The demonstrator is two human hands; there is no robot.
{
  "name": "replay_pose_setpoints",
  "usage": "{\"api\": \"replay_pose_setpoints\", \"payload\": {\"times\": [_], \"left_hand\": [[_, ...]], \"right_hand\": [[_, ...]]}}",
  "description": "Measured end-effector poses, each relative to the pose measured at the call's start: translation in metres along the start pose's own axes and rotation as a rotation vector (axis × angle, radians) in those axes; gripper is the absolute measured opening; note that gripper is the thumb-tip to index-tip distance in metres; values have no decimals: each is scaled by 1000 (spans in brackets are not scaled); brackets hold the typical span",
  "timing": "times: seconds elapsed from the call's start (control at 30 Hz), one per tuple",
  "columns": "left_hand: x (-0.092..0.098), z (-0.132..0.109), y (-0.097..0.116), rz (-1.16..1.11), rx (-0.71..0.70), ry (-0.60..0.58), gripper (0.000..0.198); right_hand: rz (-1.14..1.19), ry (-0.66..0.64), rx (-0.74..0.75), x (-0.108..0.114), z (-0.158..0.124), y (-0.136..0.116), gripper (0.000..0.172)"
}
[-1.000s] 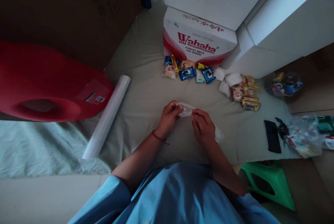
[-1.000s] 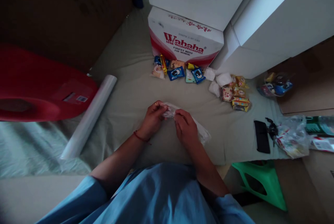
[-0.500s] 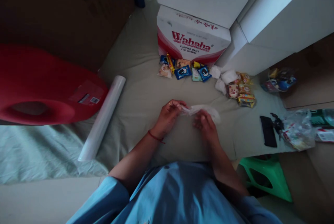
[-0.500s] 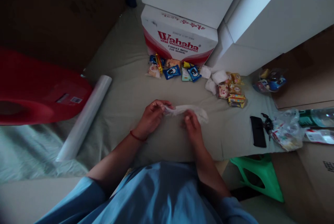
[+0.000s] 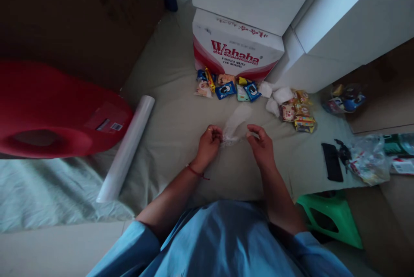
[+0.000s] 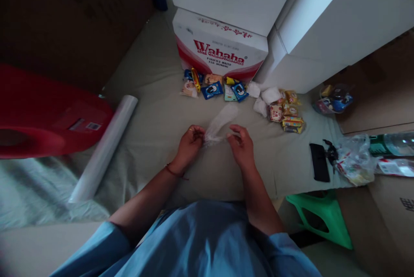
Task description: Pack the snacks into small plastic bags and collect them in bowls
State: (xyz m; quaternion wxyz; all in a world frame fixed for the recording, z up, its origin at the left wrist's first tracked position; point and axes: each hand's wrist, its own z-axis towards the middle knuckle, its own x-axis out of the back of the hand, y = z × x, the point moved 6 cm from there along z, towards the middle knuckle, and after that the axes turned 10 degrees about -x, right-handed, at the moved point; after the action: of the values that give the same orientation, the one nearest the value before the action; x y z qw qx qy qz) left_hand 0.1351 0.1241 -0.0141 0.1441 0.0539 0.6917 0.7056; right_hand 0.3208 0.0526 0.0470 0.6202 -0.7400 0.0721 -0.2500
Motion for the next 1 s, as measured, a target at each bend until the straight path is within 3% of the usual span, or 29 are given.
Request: {"api": "replay_pose_setpoints", "payload": {"times": [0.07, 0.2, 0.4, 0.5, 0.67, 0.77, 0.87, 1.0], "left_hand": [[0, -1, -2, -8, 13, 0, 27], [-6, -6, 1, -17, -18, -38, 21], [-9, -9, 19, 272, -252, -25, 56], [-9, -7, 18, 223, -258, -82, 50], [-2, -6, 13, 36, -197, -65, 36], [-7, -8, 15, 108, -210, -105, 45], [-12, -11, 22, 280, -266, -122, 55], [-13, -12, 31, 392, -353, -121, 15]], "right_hand": [[-189, -67, 52, -9, -6, 8, 38], [-394, -56, 156, -21, -7, 13, 20], [-460, -96, 173, -21, -1, 9, 23], [-450, -87, 176, -13, -4, 8, 24], [-551, -207, 367, -23, -20, 5, 27], [-581, -142, 364, -26, -20, 6, 21], [-591, -163, 321, -26, -14, 4, 24], [-623, -206, 280, -21, -10, 3, 23]]}}
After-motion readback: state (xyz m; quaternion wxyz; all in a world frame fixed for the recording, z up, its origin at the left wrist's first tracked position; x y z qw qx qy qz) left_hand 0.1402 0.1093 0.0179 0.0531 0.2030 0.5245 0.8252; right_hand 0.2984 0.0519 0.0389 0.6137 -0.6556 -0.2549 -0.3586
